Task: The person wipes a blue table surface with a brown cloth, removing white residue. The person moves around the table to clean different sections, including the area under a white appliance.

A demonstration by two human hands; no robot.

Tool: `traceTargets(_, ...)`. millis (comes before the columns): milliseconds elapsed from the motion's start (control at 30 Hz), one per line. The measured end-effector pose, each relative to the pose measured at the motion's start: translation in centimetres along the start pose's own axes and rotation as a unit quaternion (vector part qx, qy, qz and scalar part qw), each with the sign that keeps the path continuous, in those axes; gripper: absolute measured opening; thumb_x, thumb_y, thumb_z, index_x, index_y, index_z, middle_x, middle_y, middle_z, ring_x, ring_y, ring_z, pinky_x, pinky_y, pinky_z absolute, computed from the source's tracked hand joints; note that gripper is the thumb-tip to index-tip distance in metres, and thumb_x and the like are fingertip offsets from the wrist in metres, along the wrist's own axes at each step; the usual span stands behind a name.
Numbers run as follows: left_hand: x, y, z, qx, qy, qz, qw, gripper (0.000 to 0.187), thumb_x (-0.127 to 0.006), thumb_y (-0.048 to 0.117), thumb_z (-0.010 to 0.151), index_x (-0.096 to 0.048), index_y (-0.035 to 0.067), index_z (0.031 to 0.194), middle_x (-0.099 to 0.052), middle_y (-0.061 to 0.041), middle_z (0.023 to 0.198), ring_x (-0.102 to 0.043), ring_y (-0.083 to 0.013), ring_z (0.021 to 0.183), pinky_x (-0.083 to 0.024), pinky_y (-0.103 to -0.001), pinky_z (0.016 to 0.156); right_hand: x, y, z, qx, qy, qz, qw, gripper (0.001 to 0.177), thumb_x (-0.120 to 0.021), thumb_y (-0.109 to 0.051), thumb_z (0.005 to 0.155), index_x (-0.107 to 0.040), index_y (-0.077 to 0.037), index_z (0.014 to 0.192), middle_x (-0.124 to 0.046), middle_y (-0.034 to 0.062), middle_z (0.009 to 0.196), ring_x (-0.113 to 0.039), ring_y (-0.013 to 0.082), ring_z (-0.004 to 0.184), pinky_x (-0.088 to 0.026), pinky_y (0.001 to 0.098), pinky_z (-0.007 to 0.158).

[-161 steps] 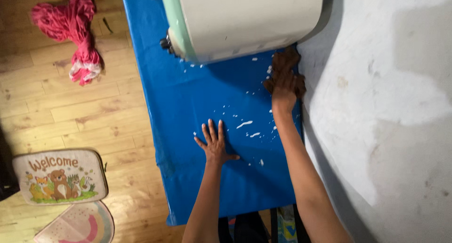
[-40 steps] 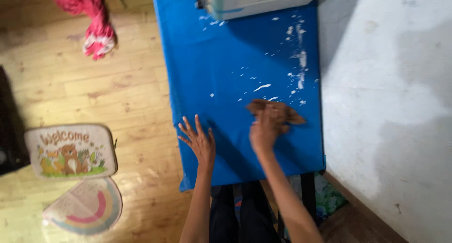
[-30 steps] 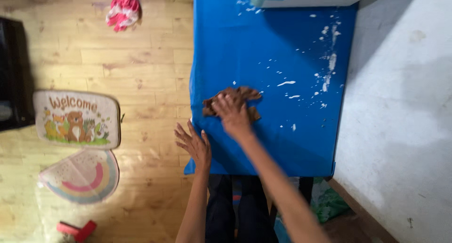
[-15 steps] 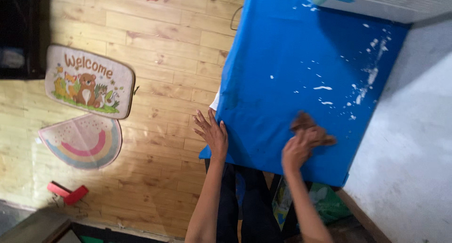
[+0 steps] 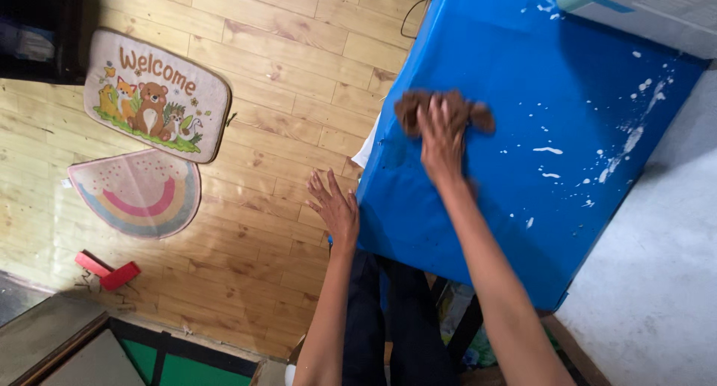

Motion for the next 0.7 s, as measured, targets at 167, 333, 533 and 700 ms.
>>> traceTargets(167,0.0,0.0,-0.9,-0.001,0.004,-0.015,1.000,0.073,-0.059,0.026,0.100,-0.026,0.012,0.162,-0.011,-0.024,0.170,-0.006,-0.0512,0.156,-0.011,-0.077,0.115,-2.1,-1.6,1.9,-0.046,-0.007,0.016,0.999,0.065,-0.049,-0.005,0.100,-0.036,-0.013,0.163,-0.025,0.0150,0.171,-0.024,0.0375,0.158,-0.032,0.0671,0.115)
traceTargets(333,0.2,2.0,-1.7,-0.024,0.001,-0.003,1.000,0.072,-0.058,0.029,0.099,-0.026,0.012,0.161,-0.013,-0.025,0.168,-0.009,-0.0519,0.154,-0.013,-0.075,0.116,-4.2,-7.3,-4.5,0.037,-0.084,0.056,0.994,0.070,-0.045,0.002,0.099,-0.035,-0.021,0.164,-0.024,0.0073,0.173,-0.024,0.0324,0.159,-0.026,0.0719,0.114)
traceTargets(533,0.2,7.9,-2.7,-0.127,-0.027,0.000,0.991,0.068,-0.056,0.027,0.103,-0.027,0.009,0.162,-0.013,-0.027,0.168,-0.009,-0.0535,0.154,-0.013,-0.074,0.117,-0.3,1.2,-6.8,0.117,-0.018,-0.058,0.991,0.067,-0.054,-0.014,0.096,-0.037,-0.024,0.160,-0.025,0.0065,0.169,-0.024,0.0286,0.156,-0.017,0.0773,0.117)
traceTargets(700,-1.1,13.3,-3.4,-0.210,-0.048,0.011,0.976,0.069,-0.058,0.024,0.102,-0.028,0.010,0.162,-0.015,-0.026,0.168,-0.011,-0.0522,0.155,-0.012,-0.073,0.119,5.1,18.7,-13.8,-0.196,-0.018,-0.051,0.979,0.055,-0.046,-0.023,0.106,-0.038,-0.020,0.160,-0.024,0.0133,0.171,-0.018,0.0333,0.157,-0.014,0.0767,0.116)
Point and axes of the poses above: each hand's wrist, its own z-axis towards the middle knuckle, its own x-axis out of the back of the hand, y = z × x, the point moved 10 cm from there along z, towards the middle knuckle
